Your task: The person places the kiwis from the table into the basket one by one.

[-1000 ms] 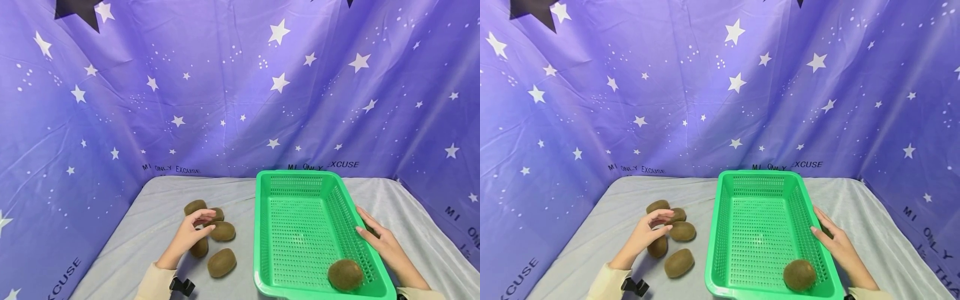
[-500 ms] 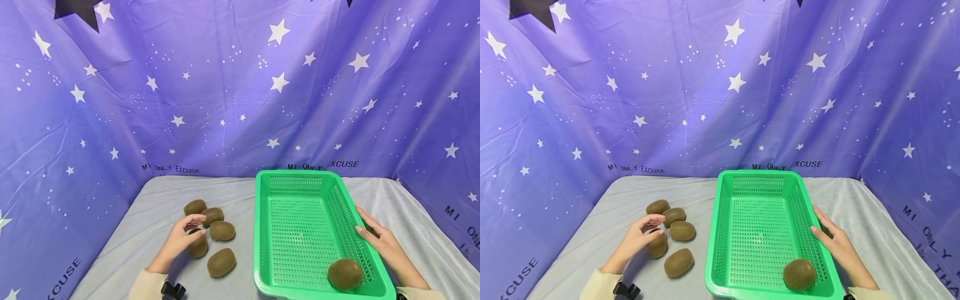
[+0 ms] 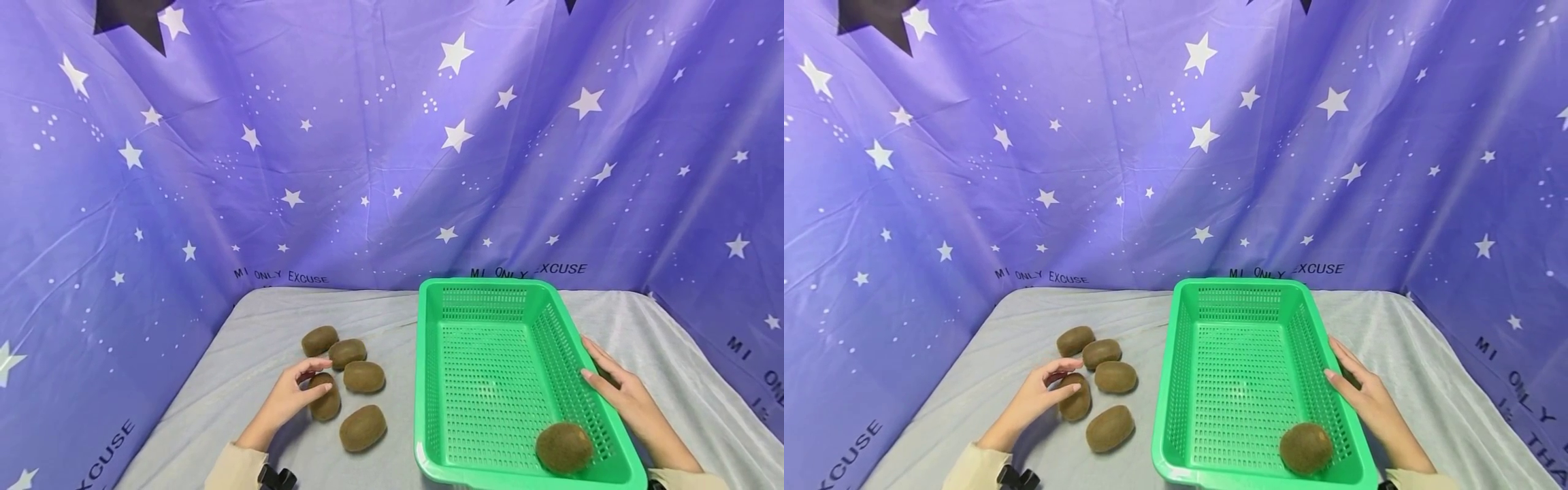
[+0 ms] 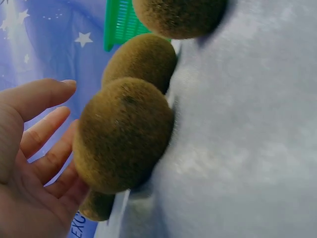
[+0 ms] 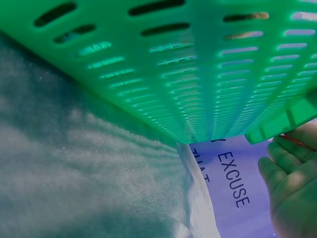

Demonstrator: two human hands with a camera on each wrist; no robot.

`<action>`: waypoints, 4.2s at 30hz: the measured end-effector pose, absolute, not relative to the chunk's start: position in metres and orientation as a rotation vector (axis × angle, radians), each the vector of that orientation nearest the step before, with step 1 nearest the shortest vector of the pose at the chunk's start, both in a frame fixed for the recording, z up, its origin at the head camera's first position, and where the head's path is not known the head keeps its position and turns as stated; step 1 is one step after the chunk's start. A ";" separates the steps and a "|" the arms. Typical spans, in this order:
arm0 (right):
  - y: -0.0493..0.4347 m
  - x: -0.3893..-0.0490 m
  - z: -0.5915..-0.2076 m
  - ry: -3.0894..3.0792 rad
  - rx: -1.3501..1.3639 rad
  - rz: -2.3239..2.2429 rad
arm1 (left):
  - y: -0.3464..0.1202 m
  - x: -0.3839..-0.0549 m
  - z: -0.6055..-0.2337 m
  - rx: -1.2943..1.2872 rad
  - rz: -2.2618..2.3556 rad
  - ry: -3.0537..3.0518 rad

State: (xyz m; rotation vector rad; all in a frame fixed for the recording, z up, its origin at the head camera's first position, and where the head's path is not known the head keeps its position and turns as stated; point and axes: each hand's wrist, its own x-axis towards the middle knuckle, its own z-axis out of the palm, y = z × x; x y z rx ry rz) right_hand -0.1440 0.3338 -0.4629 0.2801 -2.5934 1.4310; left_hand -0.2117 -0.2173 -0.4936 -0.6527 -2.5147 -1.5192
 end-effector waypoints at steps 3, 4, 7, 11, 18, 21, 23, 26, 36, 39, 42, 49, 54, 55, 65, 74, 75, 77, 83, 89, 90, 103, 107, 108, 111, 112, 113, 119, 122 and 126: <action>0.334 -0.144 -0.463 -2.602 0.268 1.432 | -0.217 -0.212 -0.501 -0.669 -1.492 -2.495; 0.334 -0.144 -0.463 -2.604 0.256 1.435 | -0.217 -0.211 -0.503 -0.682 -1.484 -2.490; 0.334 -0.145 -0.463 -2.603 0.255 1.440 | -0.217 -0.210 -0.508 -0.698 -1.511 -2.502; 0.334 -0.145 -0.463 -2.600 0.278 1.430 | -0.219 -0.208 -0.510 -0.688 -1.642 -2.573; 0.334 -0.145 -0.462 -2.595 0.277 1.414 | -0.223 -0.206 -0.509 -0.724 -1.797 -2.634; 0.334 -0.145 -0.462 -2.594 0.284 1.405 | -0.224 -0.204 -0.509 -0.729 -1.814 -2.638; 0.335 -0.145 -0.463 -2.595 0.280 1.407 | -0.224 -0.204 -0.509 -0.728 -1.816 -2.642; 0.335 -0.145 -0.463 -2.592 0.283 1.407 | -0.225 -0.204 -0.507 -0.729 -1.825 -2.653; 0.335 -0.145 -0.465 -2.578 0.292 1.419 | -0.227 -0.206 -0.507 -0.701 -1.787 -2.786; 0.336 -0.144 -0.464 -2.583 0.285 1.418 | -0.226 -0.206 -0.507 -0.694 -1.780 -2.804; 0.336 -0.144 -0.464 -2.582 0.292 1.413 | -0.225 -0.205 -0.507 -0.688 -1.779 -2.800; 0.335 -0.144 -0.465 -2.572 0.306 1.405 | -0.225 -0.206 -0.506 -0.695 -1.740 -2.784; 0.334 -0.144 -0.464 -2.560 0.318 1.406 | -0.225 -0.207 -0.502 -0.723 -1.731 -2.762; 0.334 -0.144 -0.464 -2.562 0.311 1.406 | -0.226 -0.207 -0.501 -0.719 -1.727 -2.760; 0.334 -0.146 -0.462 -2.571 0.287 1.408 | -0.227 -0.212 -0.493 -0.690 -1.696 -2.706; 0.333 -0.146 -0.465 -2.551 0.319 1.408 | -0.221 -0.214 -0.484 -0.631 -1.658 -2.751; 0.333 -0.145 -0.465 -2.551 0.320 1.410 | -0.220 -0.214 -0.483 -0.638 -1.654 -2.748; 0.333 -0.145 -0.465 -2.556 0.316 1.416 | -0.217 -0.214 -0.481 -0.658 -1.643 -2.740; 0.334 -0.145 -0.465 -2.568 0.297 1.432 | -0.208 -0.213 -0.473 -0.734 -1.655 -2.704; 0.333 -0.144 -0.465 -2.569 0.302 1.415 | -0.200 -0.212 -0.465 -0.753 -1.655 -2.704; 0.334 -0.144 -0.465 -2.570 0.301 1.415 | -0.198 -0.213 -0.463 -0.753 -1.645 -2.711; 0.333 -0.143 -0.464 -2.581 0.284 1.415 | -0.176 -0.213 -0.450 -0.874 -1.652 -2.674; 0.333 -0.144 -0.464 -2.578 0.282 1.415 | -0.168 -0.212 -0.445 -0.884 -1.676 -2.677; 0.333 -0.144 -0.464 -2.577 0.283 1.416 | -0.166 -0.212 -0.443 -0.877 -1.678 -2.686; 0.334 -0.144 -0.464 -2.572 0.283 1.419 | -0.160 -0.212 -0.439 -0.864 -1.685 -2.705; 0.334 -0.144 -0.464 -2.573 0.282 1.422 | -0.158 -0.212 -0.437 -0.866 -1.684 -2.707; 0.334 -0.143 -0.464 -2.575 0.282 1.424 | -0.156 -0.213 -0.437 -0.882 -1.688 -2.701; 0.334 -0.144 -0.465 -2.576 0.284 1.423 | -0.144 -0.215 -0.431 -0.946 -1.706 -2.685; 0.334 -0.143 -0.465 -2.578 0.280 1.432 | -0.140 -0.214 -0.427 -0.960 -1.690 -2.705; 0.335 -0.143 -0.465 -2.582 0.277 1.432 | -0.133 -0.215 -0.423 -0.991 -1.673 -2.723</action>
